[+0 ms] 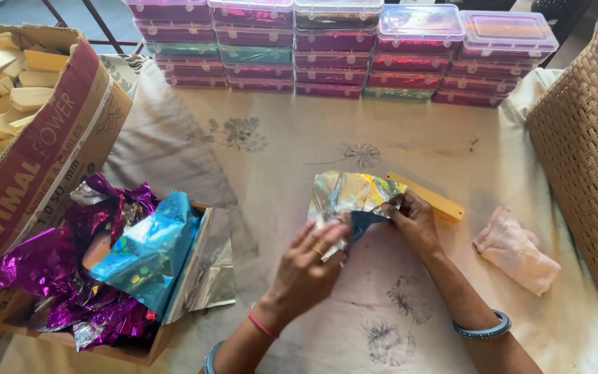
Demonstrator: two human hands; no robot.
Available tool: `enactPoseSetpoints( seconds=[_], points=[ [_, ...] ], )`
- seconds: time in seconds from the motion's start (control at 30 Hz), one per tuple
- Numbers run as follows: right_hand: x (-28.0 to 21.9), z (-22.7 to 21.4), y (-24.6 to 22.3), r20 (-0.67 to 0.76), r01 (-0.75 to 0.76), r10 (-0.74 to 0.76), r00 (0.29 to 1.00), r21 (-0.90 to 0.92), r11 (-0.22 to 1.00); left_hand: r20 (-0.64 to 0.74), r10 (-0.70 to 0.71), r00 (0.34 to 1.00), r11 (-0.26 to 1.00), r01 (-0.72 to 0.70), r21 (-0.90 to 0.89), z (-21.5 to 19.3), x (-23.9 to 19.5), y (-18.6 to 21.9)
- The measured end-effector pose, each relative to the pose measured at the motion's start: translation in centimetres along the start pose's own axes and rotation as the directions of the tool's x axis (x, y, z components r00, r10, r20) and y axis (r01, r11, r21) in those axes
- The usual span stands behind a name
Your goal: The person wraps small wooden blocks in shiny metallic paper, folding the edges and securing them with a stapler. They also wipe the wooden blocks with a cloth before wrapping them.
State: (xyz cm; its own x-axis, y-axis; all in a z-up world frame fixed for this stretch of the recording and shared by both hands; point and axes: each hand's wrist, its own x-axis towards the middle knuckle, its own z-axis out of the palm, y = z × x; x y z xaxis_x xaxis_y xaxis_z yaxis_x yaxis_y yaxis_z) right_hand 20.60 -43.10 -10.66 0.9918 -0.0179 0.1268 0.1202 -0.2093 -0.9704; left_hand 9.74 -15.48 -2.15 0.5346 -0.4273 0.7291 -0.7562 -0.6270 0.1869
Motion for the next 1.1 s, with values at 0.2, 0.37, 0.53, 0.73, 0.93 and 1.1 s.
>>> enactPoseSetpoints(
  seconds=[0.2,0.37,0.53,0.73,0.93,1.1],
  points=[
    [-0.3,0.2,-0.2,0.020,0.058,-0.058,0.998,-0.001,0.998,0.257,0.090,0.962,0.961,-0.016,-0.274,0.4,-0.9,2.3],
    [-0.8,0.7,-2.0,0.031,0.103,-0.101,0.994,-0.071,0.992,0.327,0.149,0.933,0.914,-0.004,-0.406,1.4,-1.5,3.3],
    [-1.7,1.5,-5.0,-0.055,0.097,-0.122,0.991,-0.331,0.939,0.362,0.137,0.922,0.933,0.003,-0.359,2.3,-2.1,3.3],
    [-4.3,2.7,-11.0,-0.048,0.398,-0.637,0.770,-0.744,0.537,0.399,0.125,0.908,0.956,-0.004,-0.292,3.4,-3.3,3.1],
    [-6.2,3.9,-10.1,0.313,0.491,-0.382,0.869,-0.465,0.737,0.367,0.151,0.918,0.946,-0.026,-0.325,3.2,-3.3,3.4],
    [-6.1,5.0,-7.7,0.502,0.444,-0.154,0.851,-0.532,0.721,0.440,0.178,0.880,0.927,0.000,-0.375,2.3,-4.2,3.5]
  ],
)
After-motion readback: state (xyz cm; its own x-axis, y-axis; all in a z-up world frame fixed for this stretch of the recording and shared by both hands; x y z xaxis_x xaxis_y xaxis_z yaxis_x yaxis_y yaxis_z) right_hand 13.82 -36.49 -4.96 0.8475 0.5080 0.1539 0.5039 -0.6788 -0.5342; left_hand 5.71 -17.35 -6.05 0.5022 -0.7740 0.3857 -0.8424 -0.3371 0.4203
